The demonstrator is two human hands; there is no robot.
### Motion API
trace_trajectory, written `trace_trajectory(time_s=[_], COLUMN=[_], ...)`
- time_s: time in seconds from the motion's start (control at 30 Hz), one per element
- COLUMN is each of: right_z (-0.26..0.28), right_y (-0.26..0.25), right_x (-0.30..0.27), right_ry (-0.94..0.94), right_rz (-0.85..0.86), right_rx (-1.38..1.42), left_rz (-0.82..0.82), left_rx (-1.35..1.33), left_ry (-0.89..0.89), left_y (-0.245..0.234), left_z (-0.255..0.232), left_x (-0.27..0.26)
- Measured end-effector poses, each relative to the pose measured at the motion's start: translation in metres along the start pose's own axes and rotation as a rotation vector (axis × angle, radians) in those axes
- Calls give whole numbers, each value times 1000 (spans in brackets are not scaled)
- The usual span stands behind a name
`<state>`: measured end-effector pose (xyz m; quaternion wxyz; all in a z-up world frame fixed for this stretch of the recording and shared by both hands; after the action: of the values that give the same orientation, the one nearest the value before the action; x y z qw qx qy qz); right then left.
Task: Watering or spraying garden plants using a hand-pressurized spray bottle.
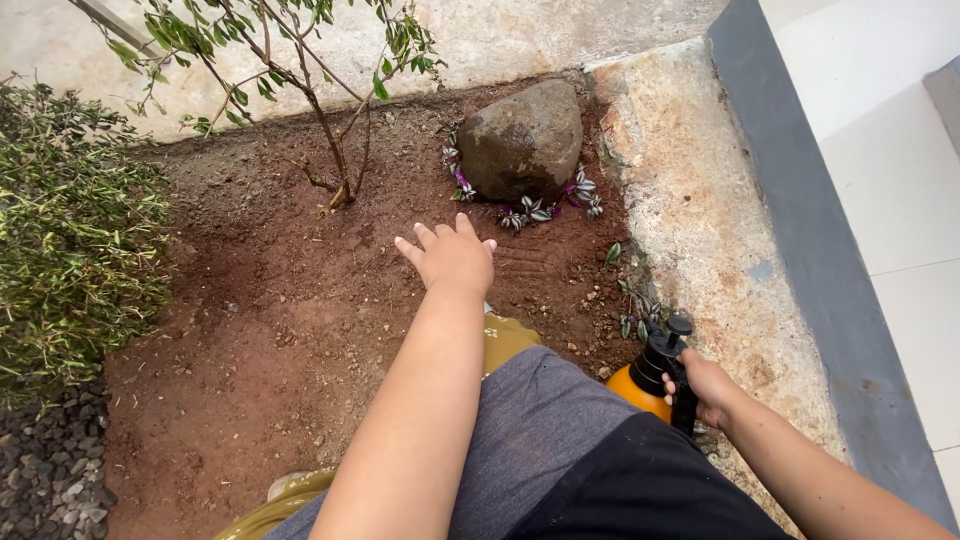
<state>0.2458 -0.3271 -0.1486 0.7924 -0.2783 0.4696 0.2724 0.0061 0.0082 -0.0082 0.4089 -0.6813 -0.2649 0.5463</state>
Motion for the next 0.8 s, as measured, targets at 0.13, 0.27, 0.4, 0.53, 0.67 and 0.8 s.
trace_trajectory(time_s=[0.13, 0.27, 0.4, 0.53, 0.67, 0.8], right_z=[2, 1, 5, 14, 33, 58], right_y=[4, 4, 6, 14, 24, 29], right_x=[-5, -3, -2, -2, 5, 17], right_ry=[6, -3, -19, -46, -91, -132], right_rz=[0, -1, 8, 19, 48, 78], right_rx=[5, 16, 9, -28, -64, -94], left_rz=[13, 12, 5, 5, 2, -10], left_rx=[13, 3, -1, -6, -10, -30], left_ry=[1, 1, -2, 1, 0, -2], left_y=[-2, -1, 0, -1, -1, -3], left_z=[0, 0, 0, 0, -1, -1], left_x=[0, 0, 1, 0, 0, -1])
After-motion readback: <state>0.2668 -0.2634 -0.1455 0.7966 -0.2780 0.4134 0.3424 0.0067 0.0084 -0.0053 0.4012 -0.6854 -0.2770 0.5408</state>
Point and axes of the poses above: each hand's wrist, its own x-axis towards the middle knuckle, its own y-axis out of the palm, z = x × y, the point moved 1 cm from there along x, towards the middle knuckle, and after that the axes turned 2 degrees about -y, right-handed, at the moved point
